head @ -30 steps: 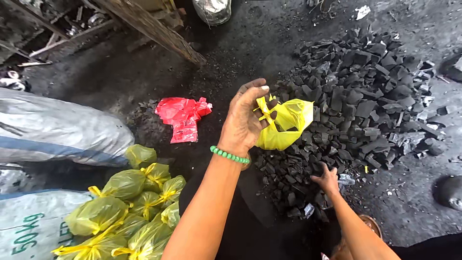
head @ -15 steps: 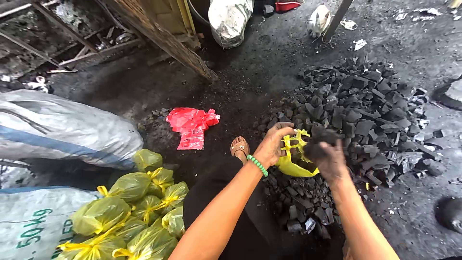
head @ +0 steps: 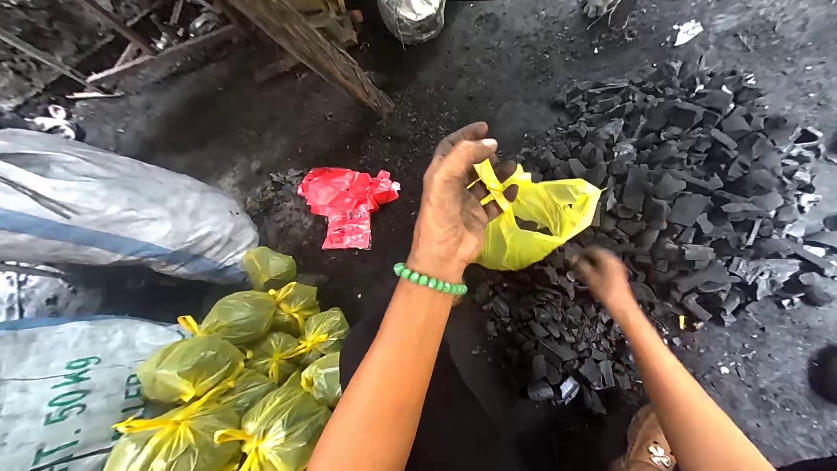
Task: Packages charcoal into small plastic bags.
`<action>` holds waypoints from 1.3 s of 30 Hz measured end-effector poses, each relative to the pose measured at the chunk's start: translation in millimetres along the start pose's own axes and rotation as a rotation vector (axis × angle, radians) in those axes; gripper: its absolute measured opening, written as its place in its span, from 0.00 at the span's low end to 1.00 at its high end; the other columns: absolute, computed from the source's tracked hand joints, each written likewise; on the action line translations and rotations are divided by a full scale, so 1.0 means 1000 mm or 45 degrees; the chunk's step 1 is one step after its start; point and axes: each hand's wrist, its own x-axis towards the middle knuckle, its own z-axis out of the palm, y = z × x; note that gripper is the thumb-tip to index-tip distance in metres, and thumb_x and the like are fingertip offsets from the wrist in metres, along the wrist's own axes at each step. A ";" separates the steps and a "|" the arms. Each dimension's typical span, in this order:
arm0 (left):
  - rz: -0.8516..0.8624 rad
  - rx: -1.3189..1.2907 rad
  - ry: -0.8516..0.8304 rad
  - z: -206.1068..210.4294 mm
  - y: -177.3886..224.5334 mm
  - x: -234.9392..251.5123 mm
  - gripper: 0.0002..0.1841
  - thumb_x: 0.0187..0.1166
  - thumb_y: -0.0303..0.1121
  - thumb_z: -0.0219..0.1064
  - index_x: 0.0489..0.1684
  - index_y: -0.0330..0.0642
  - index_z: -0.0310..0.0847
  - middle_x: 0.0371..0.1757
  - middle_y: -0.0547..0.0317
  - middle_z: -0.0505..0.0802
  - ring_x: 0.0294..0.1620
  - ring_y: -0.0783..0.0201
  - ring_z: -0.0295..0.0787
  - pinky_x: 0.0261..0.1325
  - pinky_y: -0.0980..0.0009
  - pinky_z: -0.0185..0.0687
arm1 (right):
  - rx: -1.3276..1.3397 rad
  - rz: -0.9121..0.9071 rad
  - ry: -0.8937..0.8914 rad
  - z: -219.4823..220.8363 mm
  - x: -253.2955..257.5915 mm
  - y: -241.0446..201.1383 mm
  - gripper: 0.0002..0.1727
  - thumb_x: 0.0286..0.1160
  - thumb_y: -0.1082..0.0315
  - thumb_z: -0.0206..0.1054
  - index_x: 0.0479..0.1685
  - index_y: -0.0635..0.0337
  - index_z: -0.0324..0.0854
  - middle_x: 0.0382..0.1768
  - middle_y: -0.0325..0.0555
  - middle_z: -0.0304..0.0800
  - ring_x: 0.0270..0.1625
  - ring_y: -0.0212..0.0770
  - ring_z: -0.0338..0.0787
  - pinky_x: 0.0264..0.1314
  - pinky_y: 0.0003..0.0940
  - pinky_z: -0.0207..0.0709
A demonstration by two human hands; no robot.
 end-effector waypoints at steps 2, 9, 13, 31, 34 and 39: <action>0.037 0.016 0.028 0.003 0.003 0.001 0.16 0.84 0.33 0.53 0.67 0.49 0.71 0.43 0.57 0.87 0.37 0.63 0.90 0.39 0.68 0.89 | -0.421 -0.014 -0.324 0.048 -0.008 0.014 0.17 0.76 0.68 0.73 0.59 0.67 0.87 0.65 0.72 0.82 0.70 0.72 0.82 0.69 0.73 0.75; 0.206 0.121 0.115 0.000 0.005 0.005 0.15 0.83 0.32 0.57 0.66 0.48 0.72 0.43 0.60 0.87 0.40 0.65 0.89 0.43 0.67 0.88 | -0.645 0.017 -0.327 0.103 -0.047 0.049 0.37 0.70 0.62 0.79 0.83 0.49 0.75 0.93 0.63 0.50 0.93 0.72 0.49 0.81 0.81 0.53; 0.215 0.031 0.235 -0.009 0.010 0.004 0.13 0.84 0.33 0.55 0.63 0.50 0.72 0.41 0.60 0.87 0.38 0.64 0.90 0.44 0.66 0.90 | -0.668 0.112 -0.298 0.096 -0.043 0.054 0.35 0.69 0.56 0.80 0.79 0.52 0.78 0.86 0.70 0.61 0.88 0.72 0.60 0.79 0.72 0.63; -0.037 0.130 0.027 -0.010 0.005 0.004 0.16 0.83 0.39 0.55 0.65 0.51 0.76 0.45 0.58 0.89 0.43 0.61 0.90 0.44 0.65 0.89 | -0.024 0.385 -0.134 0.045 -0.032 0.069 0.28 0.74 0.63 0.77 0.70 0.72 0.81 0.77 0.78 0.70 0.76 0.73 0.76 0.77 0.68 0.69; -0.124 0.245 -0.160 -0.008 -0.002 0.004 0.17 0.82 0.39 0.55 0.66 0.51 0.76 0.46 0.59 0.90 0.45 0.63 0.90 0.45 0.66 0.87 | 0.591 0.440 0.031 0.006 -0.033 0.039 0.17 0.81 0.71 0.67 0.65 0.69 0.79 0.57 0.56 0.88 0.55 0.45 0.89 0.61 0.46 0.83; -0.275 0.322 -0.424 -0.003 -0.011 0.004 0.16 0.82 0.38 0.52 0.65 0.53 0.74 0.46 0.62 0.90 0.46 0.65 0.91 0.45 0.67 0.88 | 1.397 -0.355 -0.216 -0.072 -0.023 -0.029 0.12 0.62 0.45 0.79 0.42 0.31 0.92 0.38 0.22 0.95 0.37 0.22 0.92 0.38 0.24 0.89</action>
